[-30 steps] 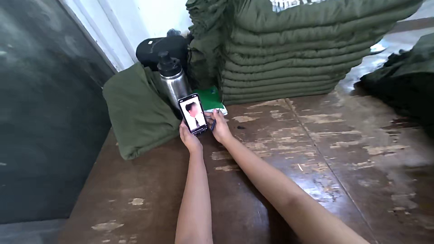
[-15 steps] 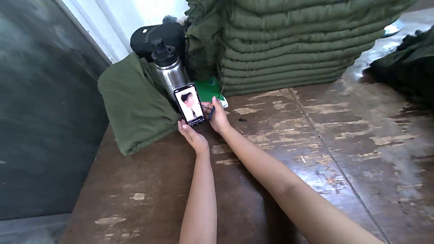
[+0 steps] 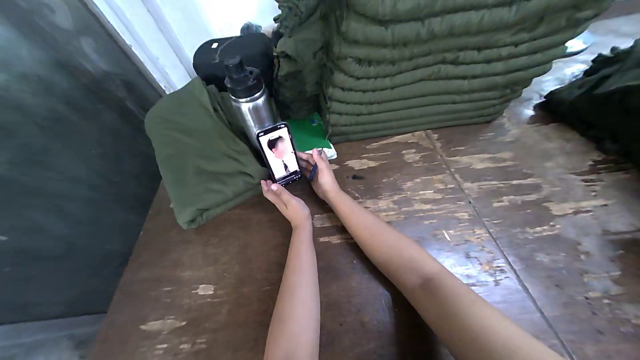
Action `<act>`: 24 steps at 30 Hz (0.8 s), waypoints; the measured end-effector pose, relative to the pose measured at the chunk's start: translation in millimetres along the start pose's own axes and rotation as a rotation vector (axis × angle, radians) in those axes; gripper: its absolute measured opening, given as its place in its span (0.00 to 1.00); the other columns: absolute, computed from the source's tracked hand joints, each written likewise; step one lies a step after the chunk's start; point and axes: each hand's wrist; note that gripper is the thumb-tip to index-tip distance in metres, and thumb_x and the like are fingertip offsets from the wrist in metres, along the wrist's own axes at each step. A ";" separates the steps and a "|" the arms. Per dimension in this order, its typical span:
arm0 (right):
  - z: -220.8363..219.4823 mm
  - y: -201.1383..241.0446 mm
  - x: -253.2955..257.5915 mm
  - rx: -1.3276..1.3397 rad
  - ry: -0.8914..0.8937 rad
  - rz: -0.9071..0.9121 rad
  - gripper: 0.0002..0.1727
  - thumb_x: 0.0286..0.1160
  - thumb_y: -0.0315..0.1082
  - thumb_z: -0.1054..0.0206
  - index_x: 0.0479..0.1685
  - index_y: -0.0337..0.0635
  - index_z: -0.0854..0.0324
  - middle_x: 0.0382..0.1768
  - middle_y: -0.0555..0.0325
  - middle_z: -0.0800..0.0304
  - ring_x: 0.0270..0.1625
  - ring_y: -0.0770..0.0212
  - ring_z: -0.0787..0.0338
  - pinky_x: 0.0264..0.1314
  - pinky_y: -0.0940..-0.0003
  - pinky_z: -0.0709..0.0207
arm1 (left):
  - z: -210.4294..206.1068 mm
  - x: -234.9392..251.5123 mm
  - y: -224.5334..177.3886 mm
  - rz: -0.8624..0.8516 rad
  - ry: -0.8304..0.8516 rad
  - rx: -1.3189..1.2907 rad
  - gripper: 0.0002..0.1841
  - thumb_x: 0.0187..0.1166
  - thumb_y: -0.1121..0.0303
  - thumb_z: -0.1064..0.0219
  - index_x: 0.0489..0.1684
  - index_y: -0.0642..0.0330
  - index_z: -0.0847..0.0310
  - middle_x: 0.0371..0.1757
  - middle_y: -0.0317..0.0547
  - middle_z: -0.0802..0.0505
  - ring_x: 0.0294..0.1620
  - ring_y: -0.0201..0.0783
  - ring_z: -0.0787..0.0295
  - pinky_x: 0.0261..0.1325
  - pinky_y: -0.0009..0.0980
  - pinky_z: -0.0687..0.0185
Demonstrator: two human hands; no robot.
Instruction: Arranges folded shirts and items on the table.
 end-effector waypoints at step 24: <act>2.2 -3.6 -6.3 0.010 0.031 0.032 0.29 0.90 0.51 0.58 0.72 0.32 0.44 0.70 0.42 0.18 0.68 0.59 0.14 0.71 0.63 0.22 | 0.0 4.1 1.7 0.016 -0.021 -0.018 0.36 0.93 0.50 0.66 0.95 0.60 0.68 0.93 0.63 0.47 0.92 0.48 0.47 0.89 0.43 0.47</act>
Point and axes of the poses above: each hand's wrist, its own x-axis towards the middle knuckle, its own z-axis out of the back of the hand, y = z × x
